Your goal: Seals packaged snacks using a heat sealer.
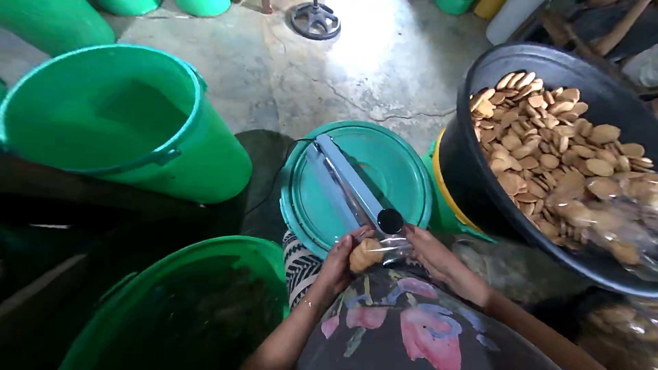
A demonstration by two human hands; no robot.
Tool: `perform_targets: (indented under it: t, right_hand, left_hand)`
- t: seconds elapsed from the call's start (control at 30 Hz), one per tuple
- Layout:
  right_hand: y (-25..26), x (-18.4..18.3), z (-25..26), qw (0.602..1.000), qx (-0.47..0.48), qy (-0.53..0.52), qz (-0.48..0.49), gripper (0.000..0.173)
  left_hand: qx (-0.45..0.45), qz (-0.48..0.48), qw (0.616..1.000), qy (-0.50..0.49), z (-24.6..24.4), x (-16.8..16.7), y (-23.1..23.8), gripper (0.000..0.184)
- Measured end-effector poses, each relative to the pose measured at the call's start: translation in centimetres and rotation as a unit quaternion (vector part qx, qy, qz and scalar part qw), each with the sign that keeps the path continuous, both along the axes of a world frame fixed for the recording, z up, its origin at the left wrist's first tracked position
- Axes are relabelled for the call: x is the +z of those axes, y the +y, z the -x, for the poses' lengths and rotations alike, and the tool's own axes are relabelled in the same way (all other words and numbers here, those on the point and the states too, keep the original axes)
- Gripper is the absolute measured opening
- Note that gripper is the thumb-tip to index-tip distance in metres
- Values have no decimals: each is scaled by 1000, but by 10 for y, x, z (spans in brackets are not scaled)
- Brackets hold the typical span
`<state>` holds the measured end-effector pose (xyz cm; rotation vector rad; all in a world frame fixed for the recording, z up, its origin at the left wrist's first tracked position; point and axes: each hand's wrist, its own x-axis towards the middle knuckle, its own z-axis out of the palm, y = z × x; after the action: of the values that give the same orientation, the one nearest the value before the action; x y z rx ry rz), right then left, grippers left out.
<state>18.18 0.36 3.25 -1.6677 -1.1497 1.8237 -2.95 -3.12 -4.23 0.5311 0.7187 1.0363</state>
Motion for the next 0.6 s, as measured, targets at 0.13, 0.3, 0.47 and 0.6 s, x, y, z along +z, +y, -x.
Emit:
perform_targets:
  t: [0.13, 0.3, 0.47, 0.6]
  right_hand:
    - [17, -2, 19, 999, 14, -36, -15, 40]
    - [64, -8, 22, 976, 170, -86, -103, 27]
    - [102, -33, 57, 921, 231, -256, -181, 35]
    - [102, -56, 73, 896, 207, -309, -244, 51]
  left_hand:
    - [3, -16, 999, 38, 6, -6, -2, 50]
    - [63, -90, 982, 152, 4, -16, 0, 47]
    - [149, -22, 964, 217, 9, -22, 25, 47]
    - [166, 48, 974, 146, 19, -24, 45, 57]
